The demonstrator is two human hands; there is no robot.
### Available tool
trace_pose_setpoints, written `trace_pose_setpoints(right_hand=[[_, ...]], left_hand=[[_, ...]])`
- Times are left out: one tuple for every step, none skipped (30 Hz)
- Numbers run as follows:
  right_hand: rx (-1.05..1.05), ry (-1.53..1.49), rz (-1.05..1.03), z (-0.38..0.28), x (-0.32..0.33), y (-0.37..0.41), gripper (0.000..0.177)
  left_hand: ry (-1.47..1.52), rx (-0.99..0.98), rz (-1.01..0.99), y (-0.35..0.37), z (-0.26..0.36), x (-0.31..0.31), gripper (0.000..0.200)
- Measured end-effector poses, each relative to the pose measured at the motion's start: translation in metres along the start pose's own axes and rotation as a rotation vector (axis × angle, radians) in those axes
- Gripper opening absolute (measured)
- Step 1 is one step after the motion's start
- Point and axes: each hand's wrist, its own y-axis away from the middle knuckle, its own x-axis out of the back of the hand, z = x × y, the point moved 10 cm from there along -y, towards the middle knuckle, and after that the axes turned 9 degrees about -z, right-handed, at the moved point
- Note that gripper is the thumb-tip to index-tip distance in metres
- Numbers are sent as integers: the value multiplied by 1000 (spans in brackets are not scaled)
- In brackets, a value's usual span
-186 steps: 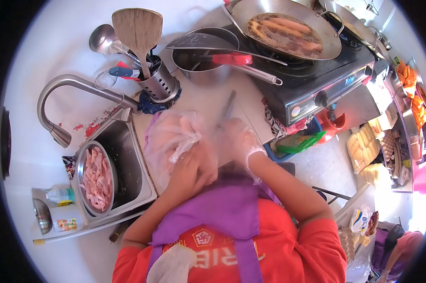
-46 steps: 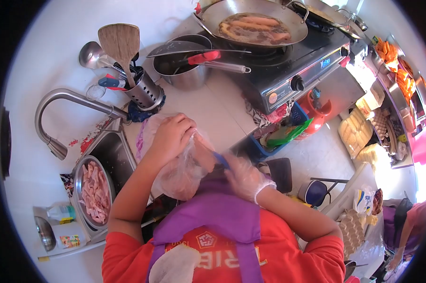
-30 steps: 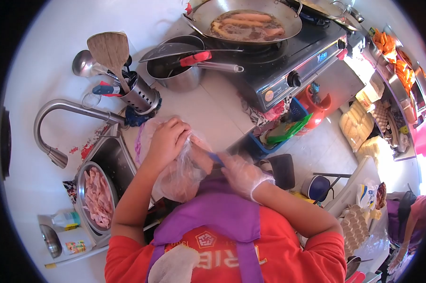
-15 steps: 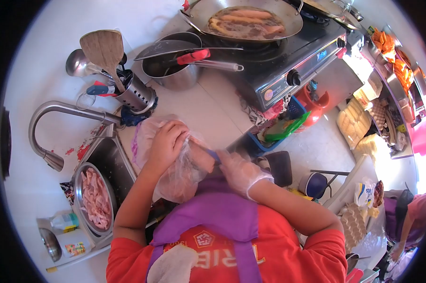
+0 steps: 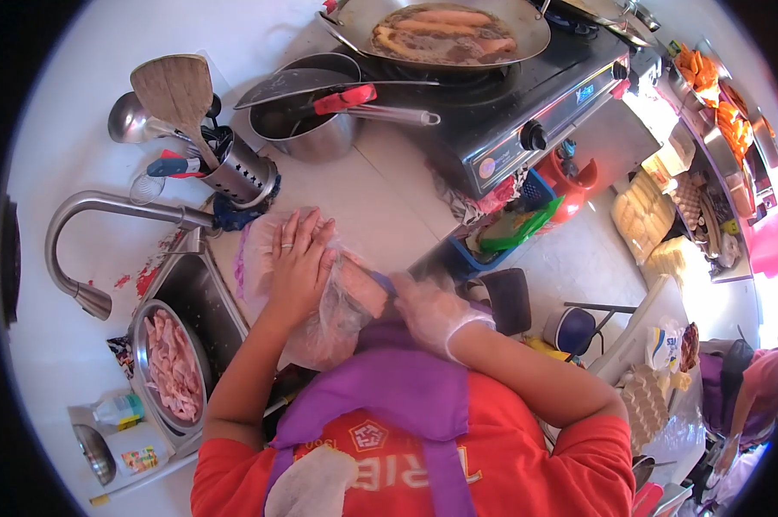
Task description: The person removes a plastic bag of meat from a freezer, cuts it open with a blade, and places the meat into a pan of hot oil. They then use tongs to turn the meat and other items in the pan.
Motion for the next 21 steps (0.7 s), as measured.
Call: trace_pose_setpoints(right_hand=[[-4, 4, -9, -1, 0, 0, 32], [-5, 3, -18, -2, 0, -1, 31], [-7, 1, -28, -4, 0, 0, 30], [-8, 0, -36, -7, 2, 0, 29], [-5, 15, -46, -9, 4, 0, 31], [-2, 30, -55, -12, 6, 0, 32], [3, 44, -64, -15, 8, 0, 34], [-22, 37, -89, -16, 9, -1, 34], [-48, 29, -114, -17, 10, -2, 34], [-73, 25, -138, -17, 10, -2, 34], [-69, 20, -132, -17, 9, -3, 34], [-64, 17, -126, -15, 7, -4, 34], [-59, 15, -119, -13, 5, -6, 34], [-61, 10, -91, -7, 1, -8, 34], [-60, 6, -63, 0, -7, -11, 33], [-56, 1, -37, -2, -5, -11, 33], [-46, 20, -60, -4, -6, -10, 32], [-37, 36, -81, -7, -4, -10, 31], [-28, 54, -100, -13, 2, -8, 30], [-42, 65, -151, -16, 5, -6, 30], [-57, 74, -200, -19, 8, -4, 29]], left_hand=[[-5, -1, 4, 1, 0, -1, 43], [-12, -1, 4, 1, 0, -1, 42], [-19, -3, 1, 2, 1, -2, 42], [-25, -5, 1, 2, 1, -2, 42], [-27, 2, -10, 2, 1, -3, 41], [-29, 10, -21, 2, 1, -4, 41], [-33, 16, -32, 2, 1, -5, 41], [-34, 18, -28, 3, 1, -5, 41], [-33, 19, -25, 3, 1, -6, 41], [-33, 21, -18, 3, 0, -6, 41], [-34, 23, -17, 3, 0, -7, 41], [-35, 25, -15, 3, 0, -8, 41], [-36, 27, -12, 3, -1, -8, 40], [-37, 23, -4, 3, 0, -8, 40], [-39, 21, 5, 3, -1, -8, 41], [-43, 21, 12, 3, -1, -8, 41], [-47, 21, 14, 5, -1, -9, 41], [-51, 19, 15, 6, -1, -9, 41], [-55, 14, 18, 5, 0, -10, 41], [-66, 10, 27, 6, 2, -10, 40], [-77, 3, 36, 7, 4, -10, 40]])
